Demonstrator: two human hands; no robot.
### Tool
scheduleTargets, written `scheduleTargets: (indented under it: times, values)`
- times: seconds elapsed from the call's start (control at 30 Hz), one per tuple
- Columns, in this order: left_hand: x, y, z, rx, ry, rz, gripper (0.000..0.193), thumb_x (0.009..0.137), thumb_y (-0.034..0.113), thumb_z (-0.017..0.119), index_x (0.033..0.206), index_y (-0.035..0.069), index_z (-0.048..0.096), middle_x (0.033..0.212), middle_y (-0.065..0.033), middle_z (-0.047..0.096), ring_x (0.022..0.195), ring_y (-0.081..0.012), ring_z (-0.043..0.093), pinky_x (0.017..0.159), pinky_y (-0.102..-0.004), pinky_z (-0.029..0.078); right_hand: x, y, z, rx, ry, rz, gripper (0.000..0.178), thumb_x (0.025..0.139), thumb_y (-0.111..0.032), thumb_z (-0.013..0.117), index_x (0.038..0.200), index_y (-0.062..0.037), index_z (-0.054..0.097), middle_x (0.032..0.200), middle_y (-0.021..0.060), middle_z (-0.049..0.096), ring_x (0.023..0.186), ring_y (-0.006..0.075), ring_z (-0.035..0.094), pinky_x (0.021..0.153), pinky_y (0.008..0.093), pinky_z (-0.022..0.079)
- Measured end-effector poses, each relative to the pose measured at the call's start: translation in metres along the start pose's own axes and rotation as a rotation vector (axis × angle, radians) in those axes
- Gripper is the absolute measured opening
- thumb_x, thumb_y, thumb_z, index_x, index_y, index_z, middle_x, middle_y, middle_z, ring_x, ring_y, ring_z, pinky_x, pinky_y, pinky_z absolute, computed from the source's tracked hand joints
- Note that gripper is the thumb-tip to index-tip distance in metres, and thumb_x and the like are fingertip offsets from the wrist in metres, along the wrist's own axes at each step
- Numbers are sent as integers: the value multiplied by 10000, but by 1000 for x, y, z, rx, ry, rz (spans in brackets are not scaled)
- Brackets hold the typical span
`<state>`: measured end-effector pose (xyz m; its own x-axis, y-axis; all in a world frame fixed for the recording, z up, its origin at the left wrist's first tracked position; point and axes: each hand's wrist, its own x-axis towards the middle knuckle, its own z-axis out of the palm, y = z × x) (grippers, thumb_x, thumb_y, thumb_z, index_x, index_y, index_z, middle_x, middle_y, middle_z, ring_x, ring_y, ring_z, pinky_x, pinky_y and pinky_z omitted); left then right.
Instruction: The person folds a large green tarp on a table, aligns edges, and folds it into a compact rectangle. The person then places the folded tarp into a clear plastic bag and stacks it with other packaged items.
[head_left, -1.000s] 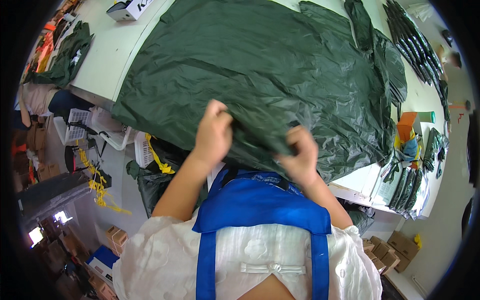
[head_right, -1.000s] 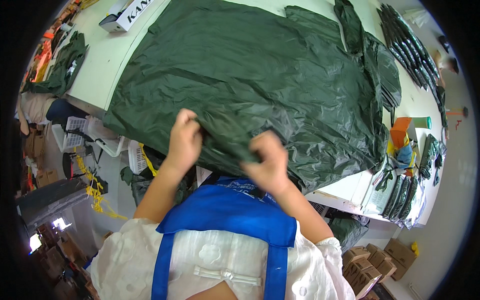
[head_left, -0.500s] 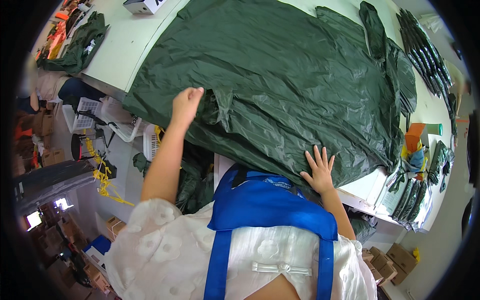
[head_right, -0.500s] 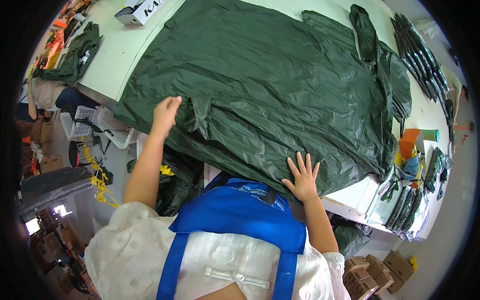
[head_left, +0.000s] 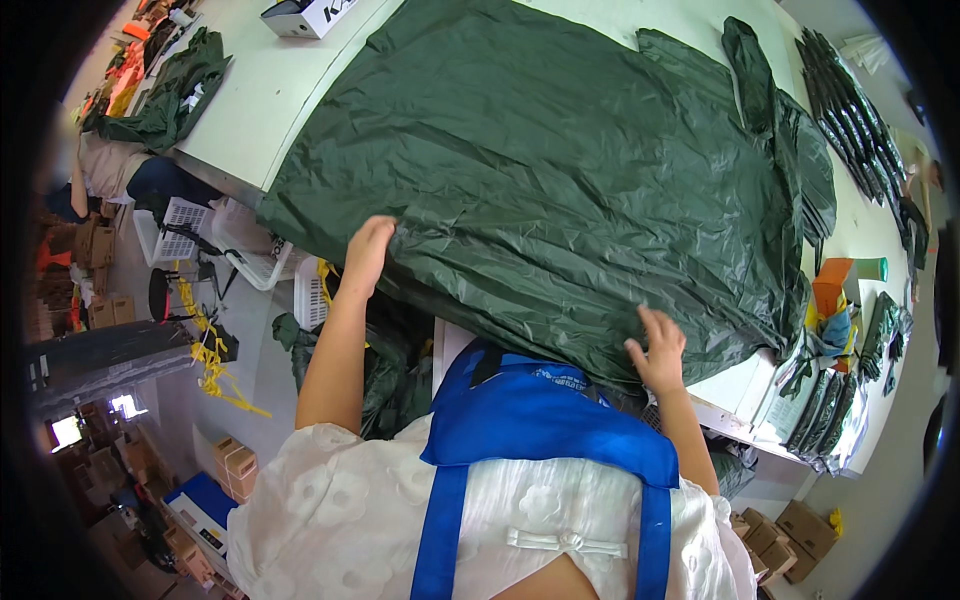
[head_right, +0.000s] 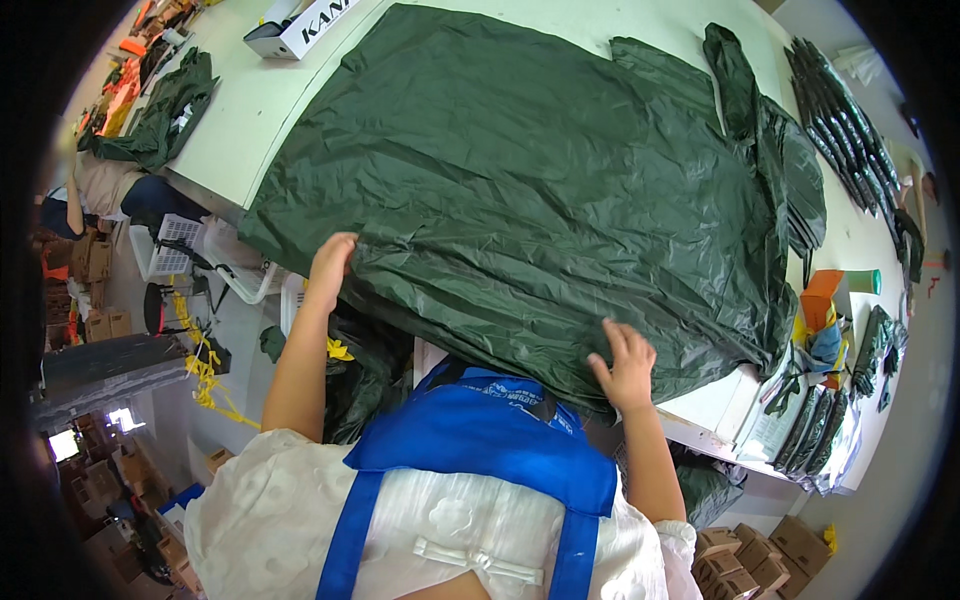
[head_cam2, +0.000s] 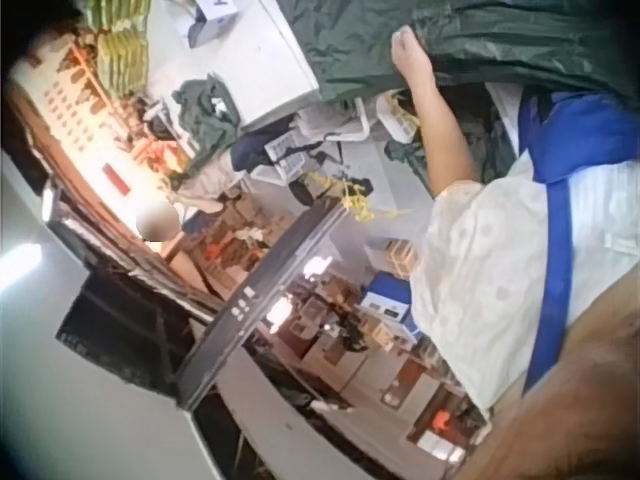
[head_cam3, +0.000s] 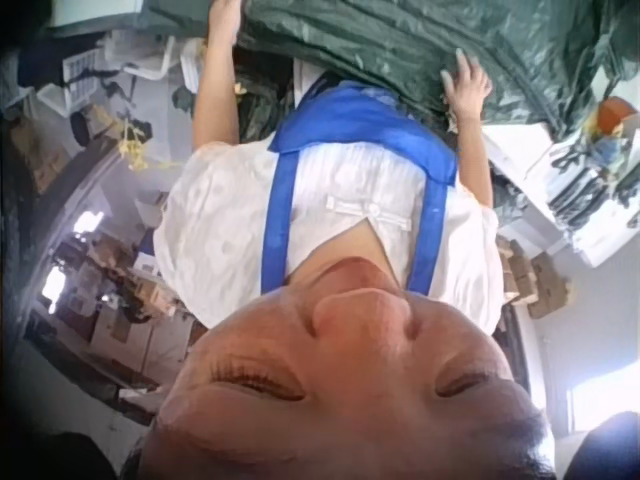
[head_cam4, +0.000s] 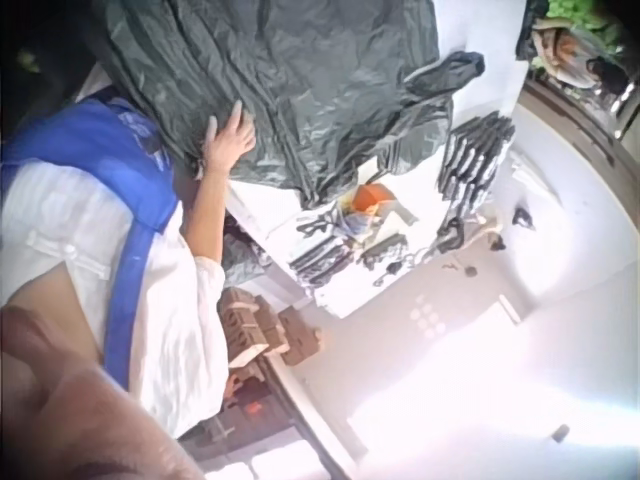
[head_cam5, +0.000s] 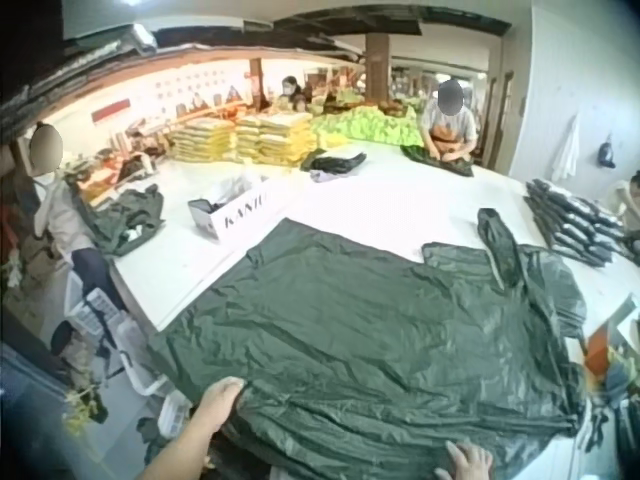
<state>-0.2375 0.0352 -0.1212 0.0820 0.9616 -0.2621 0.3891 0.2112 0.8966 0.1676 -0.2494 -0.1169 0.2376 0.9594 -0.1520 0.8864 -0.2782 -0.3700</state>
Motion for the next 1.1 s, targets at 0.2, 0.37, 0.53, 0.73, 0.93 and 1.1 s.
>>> scheduleTargets:
  times: [0.2, 0.37, 0.53, 0.73, 0.93, 1.1]
  values:
    - [63, 47, 48, 434, -26, 360, 325, 905, 273, 557, 1113, 33, 627, 970, -200, 657, 930, -334, 630, 790, -356, 485, 38, 27, 12, -398, 125, 290, 645, 874, -443, 556, 1453, -275, 327, 1552, 69, 170, 1421, 369, 102, 1082, 625, 96]
    - [48, -4, 60, 813, -60, 189, 377, 942, 230, 489, 1318, 229, 506, 918, -209, 656, 823, -399, 621, 695, -454, 495, 32, 51, 21, -387, 33, 543, 662, 907, -512, 471, 1485, -286, 239, 1569, 55, 120, 1424, 393, 85, 1058, 687, 90]
    - [47, -6, 29, 642, 322, 278, 530, 904, 285, 563, 1379, 119, 397, 1241, -186, 525, 1128, -386, 489, 932, -444, 407, -22, 77, 20, -202, 284, 353, 662, 889, -304, 559, 1469, -150, 277, 1536, 138, 205, 1418, 365, 152, 1117, 559, 115]
    - [11, -42, -52, -511, 588, -578, 573, 846, 124, 676, 1340, 70, 392, 1338, -136, 448, 1130, -323, 533, 920, -484, 471, -114, 40, -15, -138, -72, -117, 656, 694, -167, 671, 1312, -87, 463, 1394, 132, 424, 1337, 358, 313, 1096, 535, 197]
    - [21, -104, -90, -673, 427, -443, 373, 831, -15, 639, 1169, 60, 500, 1098, -99, 598, 994, -283, 608, 718, -425, 562, -104, 52, 9, -207, 11, -206, 576, 602, -90, 614, 1173, -157, 598, 1182, 88, 506, 1206, 336, 419, 1054, 542, 279]
    - [-8, -49, -85, -335, 631, -340, 624, 807, -63, 623, 1340, 102, 342, 1241, -140, 517, 1037, -270, 581, 759, -374, 542, -110, 52, 2, -61, -3, -151, 422, 602, -27, 559, 1002, -111, 664, 1066, 98, 549, 1154, 332, 474, 1019, 521, 346]
